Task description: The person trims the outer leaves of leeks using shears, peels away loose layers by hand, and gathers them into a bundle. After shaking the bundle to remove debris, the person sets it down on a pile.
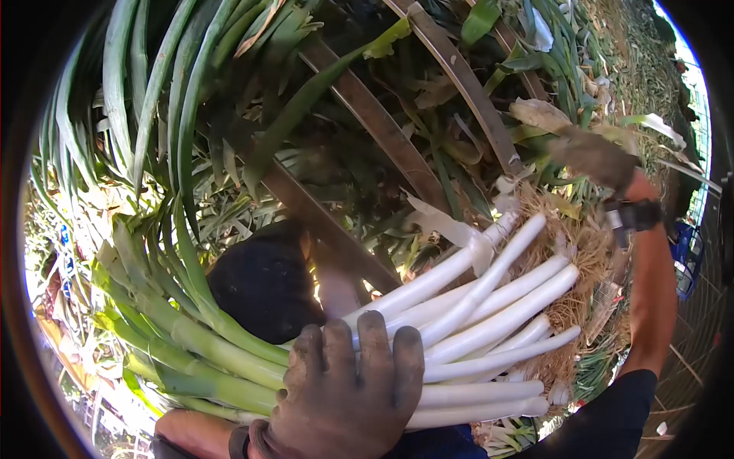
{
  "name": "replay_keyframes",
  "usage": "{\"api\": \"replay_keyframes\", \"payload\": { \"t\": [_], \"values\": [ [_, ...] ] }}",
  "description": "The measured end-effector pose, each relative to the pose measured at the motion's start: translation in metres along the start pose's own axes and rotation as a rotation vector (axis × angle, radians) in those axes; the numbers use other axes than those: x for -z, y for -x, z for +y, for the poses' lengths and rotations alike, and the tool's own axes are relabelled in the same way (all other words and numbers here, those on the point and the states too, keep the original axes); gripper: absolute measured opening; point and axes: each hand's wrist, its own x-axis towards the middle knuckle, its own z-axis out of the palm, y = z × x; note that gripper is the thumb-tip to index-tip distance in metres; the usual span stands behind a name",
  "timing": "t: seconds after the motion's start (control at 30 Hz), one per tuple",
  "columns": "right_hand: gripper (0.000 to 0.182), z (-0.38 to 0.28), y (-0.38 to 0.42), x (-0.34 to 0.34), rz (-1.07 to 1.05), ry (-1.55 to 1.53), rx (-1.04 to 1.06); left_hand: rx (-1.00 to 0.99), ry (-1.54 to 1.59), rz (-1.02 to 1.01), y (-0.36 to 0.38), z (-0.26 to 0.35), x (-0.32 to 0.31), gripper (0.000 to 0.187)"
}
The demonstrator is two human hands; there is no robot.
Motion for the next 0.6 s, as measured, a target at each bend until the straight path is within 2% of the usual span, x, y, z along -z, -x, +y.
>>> {"api": "replay_keyframes", "payload": {
  "t": [0.07,0.1,0.17,0.23,0.33,0.37,0.4,0.5,0.53,0.6],
  "values": [
    [0.064,-0.032,-0.022,-0.051,-0.375,-0.121,0.442,-0.048,-0.006,-0.020,-0.004,-0.002,0.005,0.043],
    [0.061,-0.060,-0.017,-0.074,-0.410,0.097,0.500,-0.059,-0.004,-0.013,-0.005,-0.002,0.004,0.044],
    [0.055,-0.095,-0.014,-0.098,-0.424,0.348,0.517,-0.043,-0.010,0.062,0.000,0.000,-0.013,0.045],
    [0.050,-0.111,-0.008,-0.105,-0.375,0.401,0.416,-0.062,-0.051,0.116,0.004,-0.002,-0.026,0.045],
    [0.038,-0.055,-0.035,-0.095,0.090,0.813,0.337,-0.018,-0.012,0.046,0.003,-0.001,-0.010,0.044],
    [0.028,0.001,-0.047,-0.084,0.476,0.646,0.365,0.007,0.019,0.004,0.002,0.000,-0.003,0.044],
    [0.028,0.069,-0.053,-0.057,0.649,0.880,0.416,0.019,0.007,0.027,0.002,-0.001,-0.002,0.044],
    [0.036,0.150,0.002,0.021,0.782,0.534,-0.261,0.045,-0.042,0.044,0.009,-0.006,-0.002,0.047],
    [0.041,0.160,0.018,0.027,0.833,0.552,-0.374,0.047,-0.041,0.033,0.010,-0.010,-0.001,0.050],
    [0.053,0.156,0.041,0.002,0.647,0.108,-0.011,0.050,-0.046,0.016,0.010,-0.014,0.002,0.056]
  ]
}}
